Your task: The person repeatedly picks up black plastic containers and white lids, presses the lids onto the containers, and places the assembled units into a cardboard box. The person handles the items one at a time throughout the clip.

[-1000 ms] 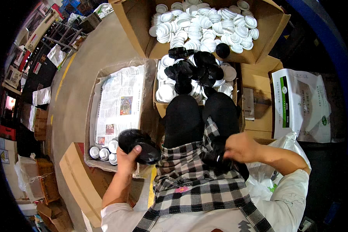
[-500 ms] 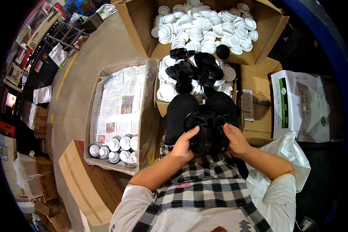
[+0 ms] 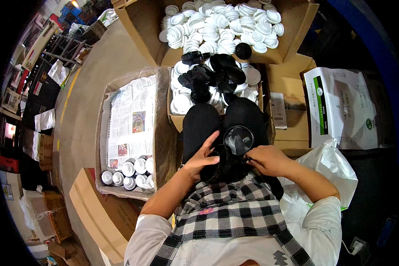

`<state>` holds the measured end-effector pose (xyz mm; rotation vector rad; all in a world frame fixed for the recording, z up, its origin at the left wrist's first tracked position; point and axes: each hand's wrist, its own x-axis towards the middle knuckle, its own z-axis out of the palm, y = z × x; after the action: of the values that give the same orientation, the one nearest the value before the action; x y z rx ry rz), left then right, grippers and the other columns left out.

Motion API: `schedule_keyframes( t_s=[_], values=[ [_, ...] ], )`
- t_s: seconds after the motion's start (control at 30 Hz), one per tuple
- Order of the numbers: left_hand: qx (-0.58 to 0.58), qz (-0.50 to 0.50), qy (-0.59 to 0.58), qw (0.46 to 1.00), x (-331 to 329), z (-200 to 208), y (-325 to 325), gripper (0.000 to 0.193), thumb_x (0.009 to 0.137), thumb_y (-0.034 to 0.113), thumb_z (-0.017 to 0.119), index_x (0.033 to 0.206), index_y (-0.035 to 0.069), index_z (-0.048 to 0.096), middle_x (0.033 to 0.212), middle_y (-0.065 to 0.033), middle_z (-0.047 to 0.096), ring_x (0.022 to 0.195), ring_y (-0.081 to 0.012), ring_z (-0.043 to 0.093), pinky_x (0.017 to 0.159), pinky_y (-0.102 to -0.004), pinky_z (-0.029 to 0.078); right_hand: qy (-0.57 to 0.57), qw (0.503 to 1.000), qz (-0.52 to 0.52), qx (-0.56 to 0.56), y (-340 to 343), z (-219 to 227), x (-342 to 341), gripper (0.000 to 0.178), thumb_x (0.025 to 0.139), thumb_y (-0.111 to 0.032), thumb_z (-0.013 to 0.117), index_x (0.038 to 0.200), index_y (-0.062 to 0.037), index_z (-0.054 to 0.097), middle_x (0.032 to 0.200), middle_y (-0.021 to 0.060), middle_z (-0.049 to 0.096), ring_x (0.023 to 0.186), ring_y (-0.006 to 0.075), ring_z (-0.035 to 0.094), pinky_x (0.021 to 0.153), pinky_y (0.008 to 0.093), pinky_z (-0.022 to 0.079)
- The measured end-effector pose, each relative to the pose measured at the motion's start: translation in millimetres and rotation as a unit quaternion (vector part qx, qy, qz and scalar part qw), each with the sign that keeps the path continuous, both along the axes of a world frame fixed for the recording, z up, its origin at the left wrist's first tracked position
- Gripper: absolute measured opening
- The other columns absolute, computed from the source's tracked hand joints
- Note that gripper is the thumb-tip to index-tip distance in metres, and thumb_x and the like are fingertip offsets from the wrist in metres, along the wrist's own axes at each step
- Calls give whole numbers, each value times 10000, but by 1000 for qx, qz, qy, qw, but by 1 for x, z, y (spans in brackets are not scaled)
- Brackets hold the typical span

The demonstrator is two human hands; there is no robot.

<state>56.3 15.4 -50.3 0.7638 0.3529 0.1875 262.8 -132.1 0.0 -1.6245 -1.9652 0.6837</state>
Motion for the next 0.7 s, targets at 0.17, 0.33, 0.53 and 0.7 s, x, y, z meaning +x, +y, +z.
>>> schedule_keyframes(
  t_s=[0.17,0.33,0.53,0.7],
  values=[
    [139,-97,39,985,13,5,17,936,664,104,759,1411,123,194,1331,-91,364,1178,-208,401,979,-299,331,-68,992,-17,-108,7,13,6,264,816,-332,583,832,-75,522,597,133,559,589,345,561,524,445,421],
    [222,-131,68,964,19,10,32,867,707,94,728,1401,81,209,1371,-72,318,1198,-189,357,1016,-315,270,-91,991,62,-78,5,1,14,192,816,-253,568,787,-78,496,660,119,558,656,331,567,558,440,430],
    [332,-156,118,923,-9,22,32,766,687,9,715,1341,57,319,1240,-88,460,1147,-186,425,978,-310,330,-87,996,1,-2,13,-5,18,133,797,-184,570,828,-67,515,762,116,565,761,327,554,631,422,436],
    [339,-111,104,929,-38,44,60,608,659,-35,698,1215,54,470,1171,-44,515,1093,-148,461,954,-300,354,-22,997,-62,-35,11,-2,15,182,800,-216,588,856,-56,520,765,122,563,741,331,555,622,410,441]
  ],
)
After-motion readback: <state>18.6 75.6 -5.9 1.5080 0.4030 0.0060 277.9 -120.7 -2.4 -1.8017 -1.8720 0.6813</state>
